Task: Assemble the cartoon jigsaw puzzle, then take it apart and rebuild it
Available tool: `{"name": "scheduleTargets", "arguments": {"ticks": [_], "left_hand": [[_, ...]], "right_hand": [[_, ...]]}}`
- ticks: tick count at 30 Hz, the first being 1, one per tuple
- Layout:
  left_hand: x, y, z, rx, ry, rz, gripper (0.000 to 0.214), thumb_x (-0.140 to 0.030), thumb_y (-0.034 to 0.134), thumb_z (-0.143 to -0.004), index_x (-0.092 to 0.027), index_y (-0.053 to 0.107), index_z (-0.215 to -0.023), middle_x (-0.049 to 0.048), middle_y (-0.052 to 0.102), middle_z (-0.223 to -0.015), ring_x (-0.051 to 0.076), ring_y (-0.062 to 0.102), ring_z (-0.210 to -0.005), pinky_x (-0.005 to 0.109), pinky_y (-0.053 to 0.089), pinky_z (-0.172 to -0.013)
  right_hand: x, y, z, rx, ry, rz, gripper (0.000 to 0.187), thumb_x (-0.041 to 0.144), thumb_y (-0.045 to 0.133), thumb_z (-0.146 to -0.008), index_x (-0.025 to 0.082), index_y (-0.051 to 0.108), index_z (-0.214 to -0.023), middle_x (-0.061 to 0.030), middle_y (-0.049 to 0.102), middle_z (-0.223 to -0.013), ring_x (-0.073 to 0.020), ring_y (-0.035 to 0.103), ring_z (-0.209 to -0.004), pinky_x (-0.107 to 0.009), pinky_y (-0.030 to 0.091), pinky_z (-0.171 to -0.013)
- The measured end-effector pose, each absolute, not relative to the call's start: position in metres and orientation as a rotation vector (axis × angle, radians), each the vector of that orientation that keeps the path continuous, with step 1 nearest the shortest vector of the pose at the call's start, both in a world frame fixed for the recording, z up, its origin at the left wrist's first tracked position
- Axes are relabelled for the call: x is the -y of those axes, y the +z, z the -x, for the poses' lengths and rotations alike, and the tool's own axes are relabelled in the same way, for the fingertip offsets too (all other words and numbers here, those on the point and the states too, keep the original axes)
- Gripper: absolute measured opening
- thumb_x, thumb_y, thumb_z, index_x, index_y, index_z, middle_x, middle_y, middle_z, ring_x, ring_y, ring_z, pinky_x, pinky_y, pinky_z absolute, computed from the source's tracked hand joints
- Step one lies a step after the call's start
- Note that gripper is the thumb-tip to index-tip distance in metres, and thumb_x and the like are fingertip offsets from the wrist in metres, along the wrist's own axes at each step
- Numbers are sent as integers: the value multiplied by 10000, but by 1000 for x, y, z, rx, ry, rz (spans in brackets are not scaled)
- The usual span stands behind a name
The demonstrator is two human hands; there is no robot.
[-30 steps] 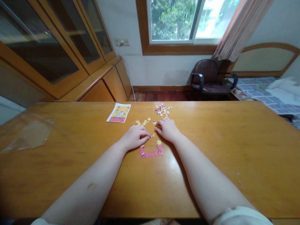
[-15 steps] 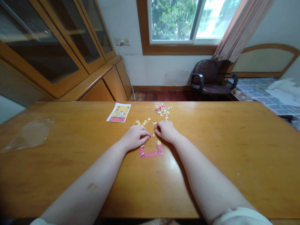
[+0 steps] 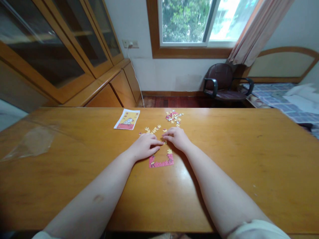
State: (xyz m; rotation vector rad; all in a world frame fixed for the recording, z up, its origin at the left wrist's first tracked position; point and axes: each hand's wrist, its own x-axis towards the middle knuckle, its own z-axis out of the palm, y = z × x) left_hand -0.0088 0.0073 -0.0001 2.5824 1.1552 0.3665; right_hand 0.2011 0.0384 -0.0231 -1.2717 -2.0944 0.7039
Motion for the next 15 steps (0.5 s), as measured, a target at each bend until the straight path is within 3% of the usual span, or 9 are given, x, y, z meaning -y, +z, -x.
{"name": "scheduleTargets", "arguments": {"ticks": [8, 15], "left_hand": [[-8, -1, 9, -1144, 371, -2607, 276, -334, 533, -855, -325, 696, -1077, 35, 633, -874, 198, 554, -855, 355, 406, -827], [-8, 0, 8, -1157, 359, -2619, 278, -339, 518, -864, -324, 695, -1078, 35, 633, -869, 199, 550, -854, 350, 405, -817]], "right_hand": [[-39, -27, -202, 2077, 846, 1316, 122, 286, 659, -797, 242, 753, -861, -12, 737, -852, -170, 652, -825, -289, 478, -813], [-37, -22, -200, 2197, 692, 1355, 101, 273, 663, -798, 254, 755, -835, -6, 737, -835, -173, 630, -821, -304, 457, -823]]}}
